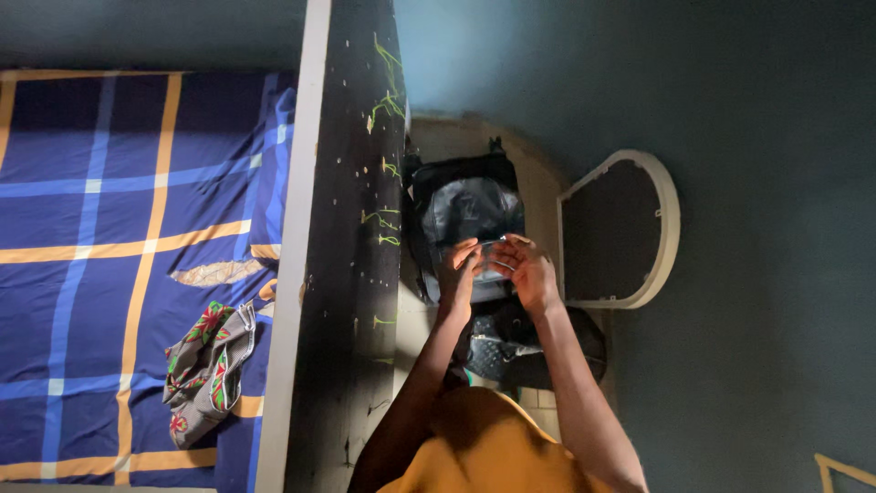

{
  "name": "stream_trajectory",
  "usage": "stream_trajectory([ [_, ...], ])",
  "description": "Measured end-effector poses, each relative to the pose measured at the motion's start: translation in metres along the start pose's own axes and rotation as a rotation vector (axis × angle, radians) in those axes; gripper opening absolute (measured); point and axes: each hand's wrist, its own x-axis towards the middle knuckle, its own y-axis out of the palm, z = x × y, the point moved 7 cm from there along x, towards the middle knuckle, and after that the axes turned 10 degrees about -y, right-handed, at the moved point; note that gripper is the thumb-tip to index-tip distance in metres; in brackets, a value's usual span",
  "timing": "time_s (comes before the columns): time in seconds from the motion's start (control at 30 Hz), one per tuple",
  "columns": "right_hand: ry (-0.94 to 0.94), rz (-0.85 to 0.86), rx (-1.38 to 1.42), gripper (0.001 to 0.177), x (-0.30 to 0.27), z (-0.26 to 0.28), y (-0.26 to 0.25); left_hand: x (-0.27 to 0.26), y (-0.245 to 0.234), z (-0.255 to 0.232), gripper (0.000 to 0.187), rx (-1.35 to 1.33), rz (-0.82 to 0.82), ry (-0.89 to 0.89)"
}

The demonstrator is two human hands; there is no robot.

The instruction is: The person places a laptop, headphones, a cable, and a container into a backpack before folding a piece of cloth on the bed.

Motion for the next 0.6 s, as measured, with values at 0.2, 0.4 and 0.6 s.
stream_trajectory([
  [0.2, -0.113, 0.067, -0.014, 0.016, -0.012, 0.057, 0.048, -0.012, 0.018, -0.025, 0.039, -0.145, 0.055, 0.021],
  [0.4, -0.093, 0.194, -0.070, 0.017, -0.037, 0.081, 0.087, -0.049, 0.031, -0.057, 0.034, -0.113, 0.049, 0.144],
  [0.6, -0.037, 0.333, -0.103, 0.014, -0.059, 0.080, 0.099, -0.090, 0.028, -0.061, 0.025, -0.203, -0.046, 0.336],
])
